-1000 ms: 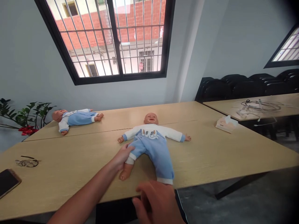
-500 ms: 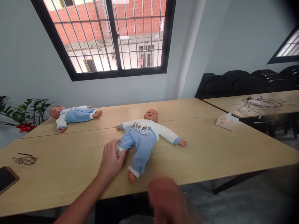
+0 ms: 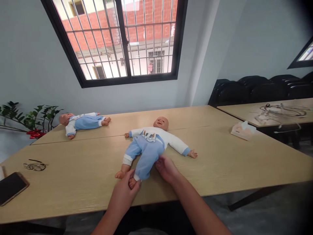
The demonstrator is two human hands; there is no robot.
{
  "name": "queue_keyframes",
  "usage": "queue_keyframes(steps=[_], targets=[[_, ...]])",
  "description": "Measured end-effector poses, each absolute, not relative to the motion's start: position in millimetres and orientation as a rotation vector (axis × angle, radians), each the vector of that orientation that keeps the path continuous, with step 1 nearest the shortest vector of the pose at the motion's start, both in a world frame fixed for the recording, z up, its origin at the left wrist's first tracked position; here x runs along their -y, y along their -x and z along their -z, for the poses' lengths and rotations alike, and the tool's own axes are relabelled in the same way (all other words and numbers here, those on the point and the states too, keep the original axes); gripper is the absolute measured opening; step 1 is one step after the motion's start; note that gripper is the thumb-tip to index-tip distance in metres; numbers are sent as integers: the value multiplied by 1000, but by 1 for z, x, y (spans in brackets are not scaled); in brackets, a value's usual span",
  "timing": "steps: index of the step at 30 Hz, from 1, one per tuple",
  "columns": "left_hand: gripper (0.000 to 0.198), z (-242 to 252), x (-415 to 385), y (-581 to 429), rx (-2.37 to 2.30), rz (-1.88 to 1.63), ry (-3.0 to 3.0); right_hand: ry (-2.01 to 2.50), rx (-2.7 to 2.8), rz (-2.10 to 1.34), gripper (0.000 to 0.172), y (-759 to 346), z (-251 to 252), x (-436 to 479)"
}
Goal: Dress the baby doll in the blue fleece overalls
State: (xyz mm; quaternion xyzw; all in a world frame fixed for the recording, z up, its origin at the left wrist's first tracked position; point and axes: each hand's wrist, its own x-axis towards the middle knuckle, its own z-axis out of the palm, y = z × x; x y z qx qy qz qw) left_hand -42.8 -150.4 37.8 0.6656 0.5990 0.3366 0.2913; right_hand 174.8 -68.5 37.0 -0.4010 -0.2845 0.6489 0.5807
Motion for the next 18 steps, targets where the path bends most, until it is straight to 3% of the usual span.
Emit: queue_keyframes(steps=[7, 13, 18], targets=[[58, -98, 140, 87, -1527, -1062, -1537, 1098, 916, -1424, 35, -201, -44, 64], [54, -131, 133, 107, -1481, -1134, -1446, 1284, 931, -1212, 25, -227, -46, 37], [48, -126, 136, 103, -1493, -1146, -1470, 1213, 902, -1285, 26, -230, -48, 33]])
